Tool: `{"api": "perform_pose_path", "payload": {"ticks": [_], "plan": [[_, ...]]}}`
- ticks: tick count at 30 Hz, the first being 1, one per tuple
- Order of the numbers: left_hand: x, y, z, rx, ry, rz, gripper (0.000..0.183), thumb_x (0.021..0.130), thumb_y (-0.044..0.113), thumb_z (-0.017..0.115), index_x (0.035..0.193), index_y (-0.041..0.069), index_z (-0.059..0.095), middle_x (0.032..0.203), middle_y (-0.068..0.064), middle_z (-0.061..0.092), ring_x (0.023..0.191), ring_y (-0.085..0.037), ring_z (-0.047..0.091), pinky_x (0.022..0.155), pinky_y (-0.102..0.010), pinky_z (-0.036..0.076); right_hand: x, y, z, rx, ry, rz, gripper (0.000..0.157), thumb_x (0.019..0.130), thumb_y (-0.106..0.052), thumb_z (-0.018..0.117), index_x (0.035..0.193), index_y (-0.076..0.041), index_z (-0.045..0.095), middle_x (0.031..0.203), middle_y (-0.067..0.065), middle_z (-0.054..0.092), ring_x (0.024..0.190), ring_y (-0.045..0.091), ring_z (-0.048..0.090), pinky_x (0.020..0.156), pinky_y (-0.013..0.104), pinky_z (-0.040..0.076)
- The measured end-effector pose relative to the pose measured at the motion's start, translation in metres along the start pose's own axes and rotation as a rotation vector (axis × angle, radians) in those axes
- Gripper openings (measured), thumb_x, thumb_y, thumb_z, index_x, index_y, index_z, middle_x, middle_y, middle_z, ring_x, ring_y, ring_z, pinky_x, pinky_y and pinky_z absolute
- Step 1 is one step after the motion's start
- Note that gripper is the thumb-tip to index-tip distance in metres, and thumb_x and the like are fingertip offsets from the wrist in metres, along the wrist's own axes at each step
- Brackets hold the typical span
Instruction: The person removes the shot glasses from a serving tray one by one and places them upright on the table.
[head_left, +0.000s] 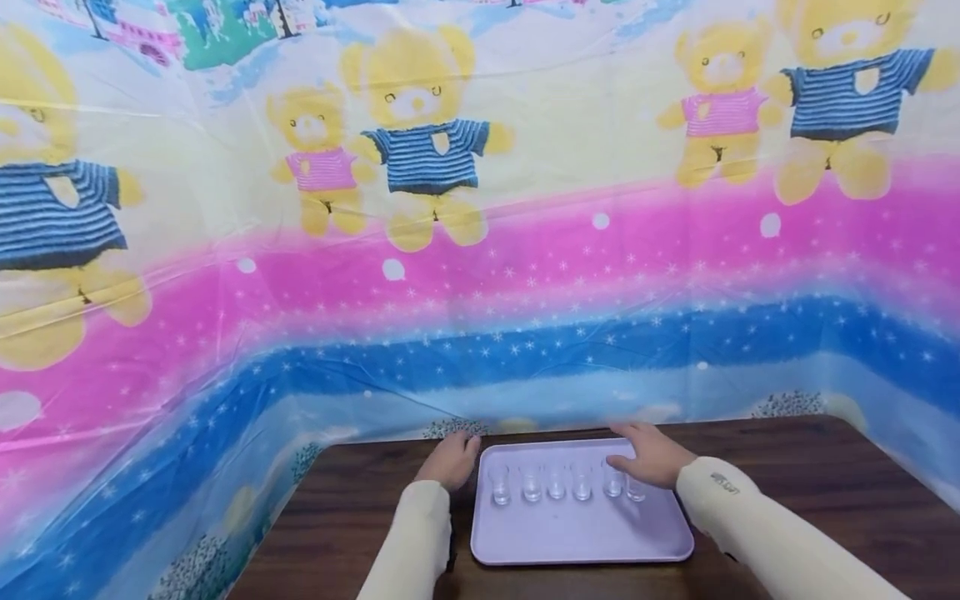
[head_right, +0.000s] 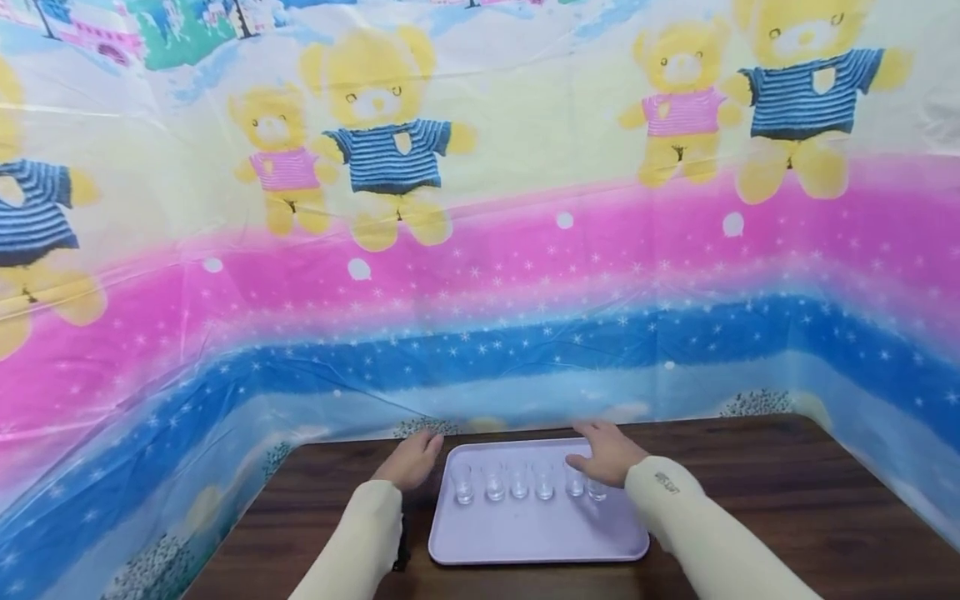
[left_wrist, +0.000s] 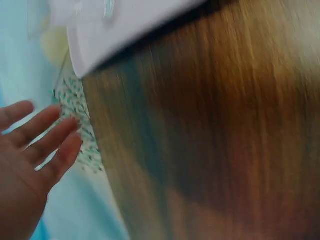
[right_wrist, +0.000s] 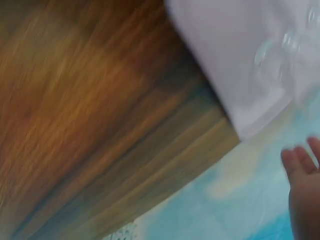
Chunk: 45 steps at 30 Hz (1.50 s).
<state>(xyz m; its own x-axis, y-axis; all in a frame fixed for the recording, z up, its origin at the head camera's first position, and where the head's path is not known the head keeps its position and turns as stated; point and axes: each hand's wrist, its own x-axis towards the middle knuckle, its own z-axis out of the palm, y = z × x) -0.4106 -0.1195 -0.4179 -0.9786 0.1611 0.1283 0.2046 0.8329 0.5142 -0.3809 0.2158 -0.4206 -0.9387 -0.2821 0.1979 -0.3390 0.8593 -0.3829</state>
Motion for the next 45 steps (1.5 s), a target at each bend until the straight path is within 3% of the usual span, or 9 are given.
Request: {"api": "perform_pose_path", "payload": {"ticks": [4, 9, 21, 29, 33, 38, 45], "plan": [[-0.007, -0.022, 0.004, -0.126, -0.131, -0.035, 0.026, 0.100, 0.022, 0.047, 0.110, 0.001, 0.057, 0.090, -0.013, 0.061, 0.078, -0.026, 0.061, 0.067, -0.042, 0.050, -0.005, 0.014, -0.014, -0.004, -0.035, -0.007, 0.047, 0.077, -0.031, 0.075, 0.110, -0.001, 0.062, 0.099, 0.010, 0.062, 0.094, 0.027, 0.059, 0.082, 0.047, 0.047], [-0.013, -0.038, 0.016, -0.263, -0.210, -0.077, 0.019, 0.098, 0.020, 0.052, 0.094, 0.002, 0.056, 0.074, -0.011, 0.058, 0.056, -0.022, 0.058, 0.050, -0.035, 0.051, -0.007, 0.021, -0.015, 0.030, -0.066, -0.001, 0.025, 0.073, -0.021, 0.079, 0.090, -0.008, 0.065, 0.077, -0.004, 0.057, 0.072, 0.013, 0.053, 0.067, 0.035, 0.048], [-0.014, -0.036, 0.018, -0.098, -0.286, -0.034, 0.018, 0.095, 0.017, 0.056, 0.080, 0.009, 0.058, 0.066, -0.006, 0.054, 0.052, -0.017, 0.053, 0.050, -0.030, 0.046, 0.002, 0.023, -0.019, 0.045, -0.025, 0.015, 0.024, 0.072, -0.020, 0.078, 0.087, -0.008, 0.064, 0.072, -0.003, 0.055, 0.066, 0.013, 0.051, 0.060, 0.031, 0.046], [-0.017, -0.032, 0.017, -0.081, -0.306, 0.002, 0.019, 0.096, 0.017, 0.055, 0.079, 0.008, 0.056, 0.065, -0.006, 0.054, 0.052, -0.017, 0.052, 0.050, -0.031, 0.045, 0.014, 0.049, -0.044, 0.076, 0.100, 0.053, 0.032, 0.077, -0.019, 0.074, 0.096, 0.001, 0.060, 0.081, 0.005, 0.057, 0.068, 0.017, 0.053, 0.060, 0.036, 0.047], [-0.016, -0.032, 0.017, -0.059, -0.320, 0.008, 0.019, 0.096, 0.019, 0.055, 0.080, 0.009, 0.056, 0.065, -0.006, 0.054, 0.053, -0.018, 0.053, 0.050, -0.031, 0.045, 0.015, 0.068, -0.044, 0.058, 0.136, 0.067, 0.030, 0.079, -0.019, 0.072, 0.094, 0.003, 0.059, 0.079, 0.006, 0.056, 0.066, 0.019, 0.050, 0.057, 0.037, 0.044], [-0.014, -0.030, 0.016, -0.058, -0.334, 0.016, 0.019, 0.096, 0.020, 0.055, 0.081, 0.010, 0.056, 0.066, -0.006, 0.054, 0.053, -0.018, 0.054, 0.050, -0.032, 0.045, 0.012, 0.084, -0.036, 0.047, 0.126, 0.104, 0.030, 0.079, -0.018, 0.072, 0.094, 0.005, 0.060, 0.080, 0.009, 0.058, 0.068, 0.020, 0.052, 0.059, 0.039, 0.047], [-0.014, -0.034, 0.016, -0.071, -0.338, -0.001, 0.019, 0.096, 0.021, 0.056, 0.081, 0.010, 0.057, 0.065, -0.006, 0.054, 0.053, -0.018, 0.054, 0.049, -0.031, 0.045, 0.017, 0.090, -0.028, 0.041, 0.075, 0.127, 0.031, 0.080, -0.018, 0.071, 0.095, 0.007, 0.061, 0.080, 0.009, 0.059, 0.069, 0.021, 0.054, 0.060, 0.039, 0.048]]}}
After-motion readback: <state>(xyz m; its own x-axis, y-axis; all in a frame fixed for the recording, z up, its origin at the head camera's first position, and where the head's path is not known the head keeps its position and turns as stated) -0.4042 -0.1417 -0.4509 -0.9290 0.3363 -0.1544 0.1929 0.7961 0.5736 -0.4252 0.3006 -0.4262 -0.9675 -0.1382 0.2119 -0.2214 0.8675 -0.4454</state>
